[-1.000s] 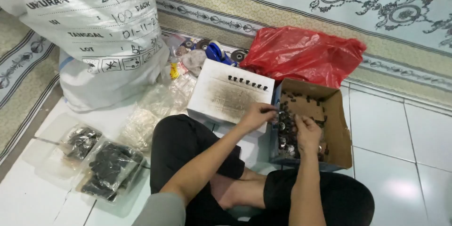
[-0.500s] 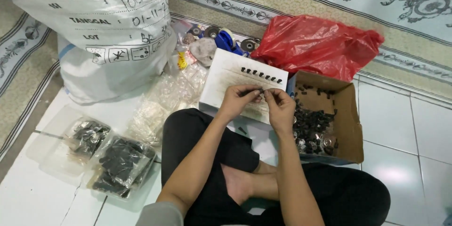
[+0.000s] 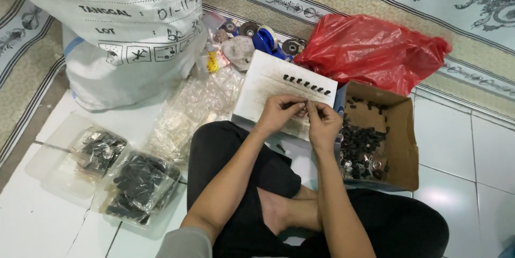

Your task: The person sits on the floor and sorts small black plastic components from a cardboard box onto a white rectangular surface. They pick up individual pieces, inspect them, and place them in a row on the white surface.

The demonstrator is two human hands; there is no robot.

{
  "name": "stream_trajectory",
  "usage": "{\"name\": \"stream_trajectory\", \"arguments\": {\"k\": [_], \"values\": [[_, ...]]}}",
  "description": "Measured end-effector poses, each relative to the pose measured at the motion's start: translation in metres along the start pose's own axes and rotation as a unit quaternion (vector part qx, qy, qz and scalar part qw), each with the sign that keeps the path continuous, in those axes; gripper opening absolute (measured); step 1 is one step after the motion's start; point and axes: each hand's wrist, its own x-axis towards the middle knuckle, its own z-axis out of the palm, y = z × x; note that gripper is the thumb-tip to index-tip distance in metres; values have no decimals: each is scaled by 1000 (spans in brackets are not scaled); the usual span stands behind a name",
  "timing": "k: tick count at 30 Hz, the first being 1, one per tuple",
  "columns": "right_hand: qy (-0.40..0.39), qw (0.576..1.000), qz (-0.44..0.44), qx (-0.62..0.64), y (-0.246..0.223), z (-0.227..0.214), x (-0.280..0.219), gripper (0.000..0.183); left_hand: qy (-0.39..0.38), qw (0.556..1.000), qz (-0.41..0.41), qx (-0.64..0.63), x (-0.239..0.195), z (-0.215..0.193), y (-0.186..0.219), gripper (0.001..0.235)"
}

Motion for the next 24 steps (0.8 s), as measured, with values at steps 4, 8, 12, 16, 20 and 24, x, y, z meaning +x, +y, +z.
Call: {"name": "stream_trajectory", "arguments": {"k": [4, 8, 12, 16, 20, 24], "values": [[2, 1000, -16, 0, 1, 13, 10, 5, 44, 999, 7, -15, 7, -8, -1, 17], [-21, 1000, -10, 9, -4, 29, 21, 3, 70, 996, 45, 20, 14, -18, 7, 16], [-43, 994, 66, 78, 9, 39, 32, 6, 76, 995, 58, -17, 16, -25, 14, 18], [-93, 986, 110, 79, 4, 32, 40, 7, 67, 996, 57, 3, 18, -32, 19, 18], [-135, 979, 145, 39, 0, 21, 43, 10, 45, 998, 50, -3, 15, -30, 23, 19], [-129, 986, 103, 8, -16, 27, 42, 11, 75, 996, 46, 26, 16, -26, 24, 20]]}}
